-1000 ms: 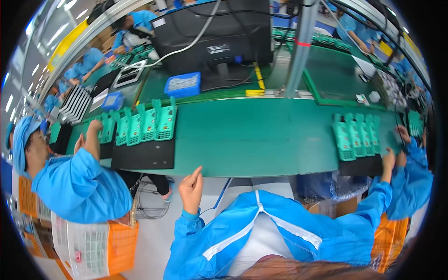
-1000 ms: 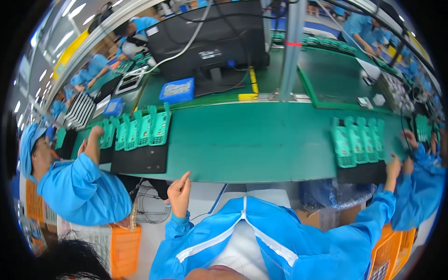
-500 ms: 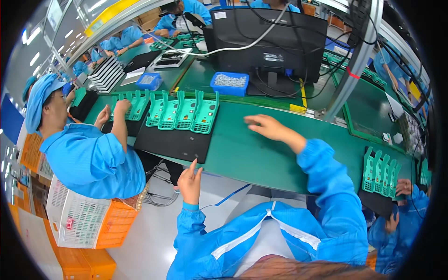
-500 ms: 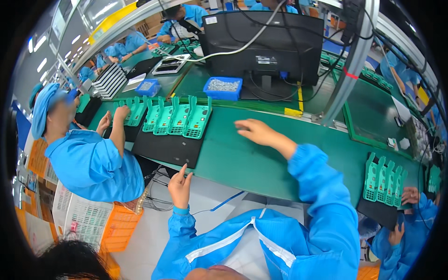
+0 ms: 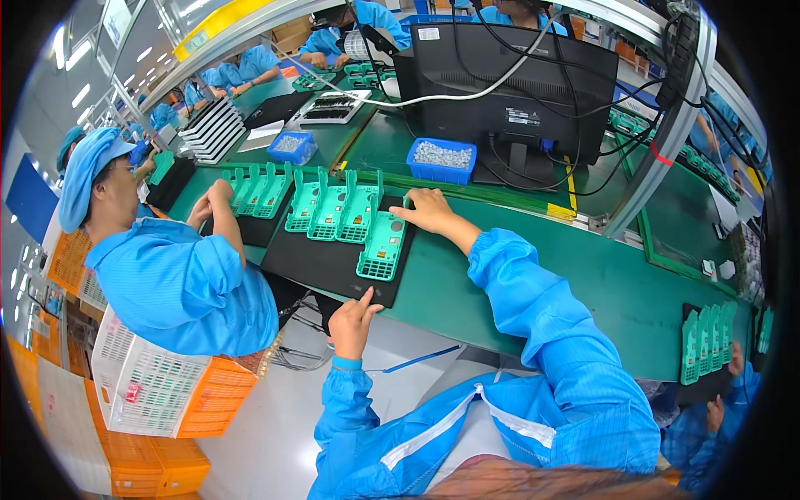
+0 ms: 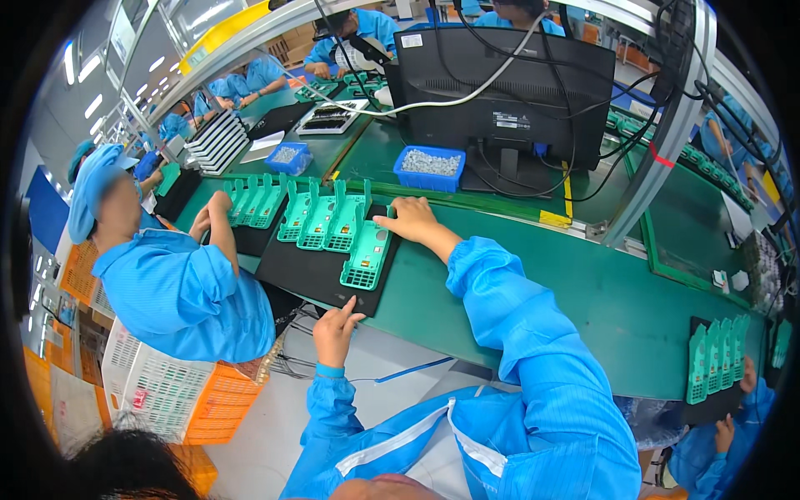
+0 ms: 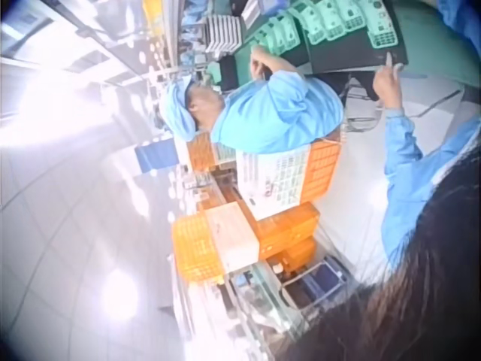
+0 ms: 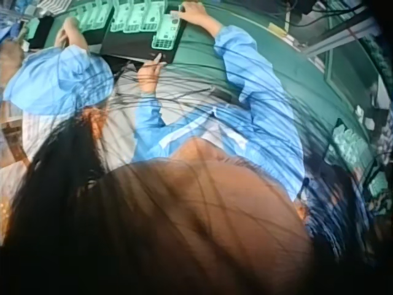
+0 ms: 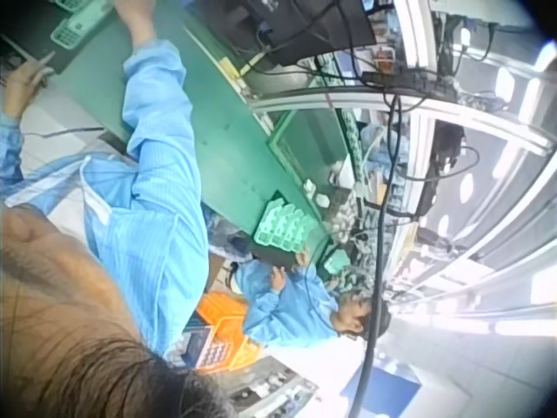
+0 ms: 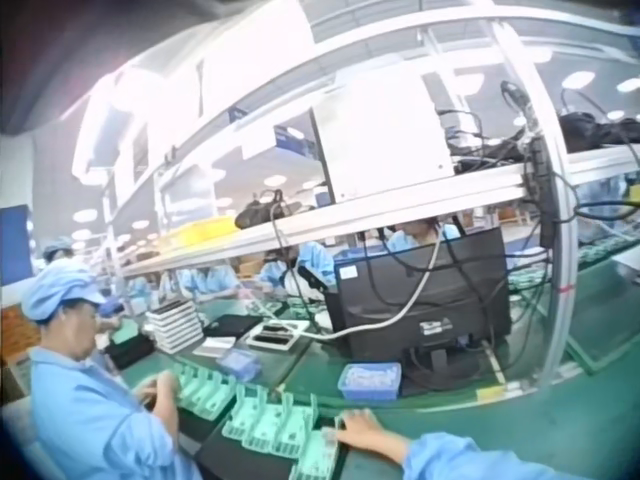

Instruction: The person assembles device casings by placing plastic frames onto a work mat, inserting small components into each frame by hand, and sliding the frames down the assembly line.

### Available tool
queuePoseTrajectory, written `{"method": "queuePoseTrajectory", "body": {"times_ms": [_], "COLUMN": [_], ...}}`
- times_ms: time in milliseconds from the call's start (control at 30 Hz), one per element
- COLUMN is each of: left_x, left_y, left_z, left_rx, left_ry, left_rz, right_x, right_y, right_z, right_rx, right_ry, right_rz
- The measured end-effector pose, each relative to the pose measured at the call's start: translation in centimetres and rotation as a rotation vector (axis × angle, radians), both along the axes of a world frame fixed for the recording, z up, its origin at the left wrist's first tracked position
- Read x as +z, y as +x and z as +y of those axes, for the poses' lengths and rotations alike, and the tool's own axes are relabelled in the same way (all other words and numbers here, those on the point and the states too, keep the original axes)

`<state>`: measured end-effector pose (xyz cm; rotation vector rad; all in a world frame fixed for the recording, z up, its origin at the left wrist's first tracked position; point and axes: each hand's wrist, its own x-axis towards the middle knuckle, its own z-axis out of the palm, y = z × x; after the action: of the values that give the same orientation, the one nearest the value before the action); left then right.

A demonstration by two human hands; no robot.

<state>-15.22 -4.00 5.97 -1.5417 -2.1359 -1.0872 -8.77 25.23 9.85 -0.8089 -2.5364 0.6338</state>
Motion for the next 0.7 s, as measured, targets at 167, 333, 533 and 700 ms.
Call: {"method": "queuePoseTrajectory", "body": {"times_ms": [167, 333, 533, 700], "left_x": [0.7, -0.2, 0.2, 0.4], "left_y": [2.5, 12.8, 22.5, 23.5], "left_z": [0.0, 1.2, 6.4, 7.8], "left_rx": [-0.166, -0.338, -0.705, -0.948], "left_ry": [0.032, 0.177, 0.223, 0.126], "left_rz": [0.093, 0.227, 0.176, 0.153], "right_x": [-0.7, 0.0, -0.7, 0.1], "right_y": [3.6, 13.8, 27.7, 33.0], "right_z": [2.1, 1.9, 4.4, 3.1], "right_rx": [0.027, 0.112, 0.088, -0.037], "right_ry": [-0.125, 0.057, 0.021, -0.047], "right_rz": [0.057, -0.076, -0.058, -0.05]}}
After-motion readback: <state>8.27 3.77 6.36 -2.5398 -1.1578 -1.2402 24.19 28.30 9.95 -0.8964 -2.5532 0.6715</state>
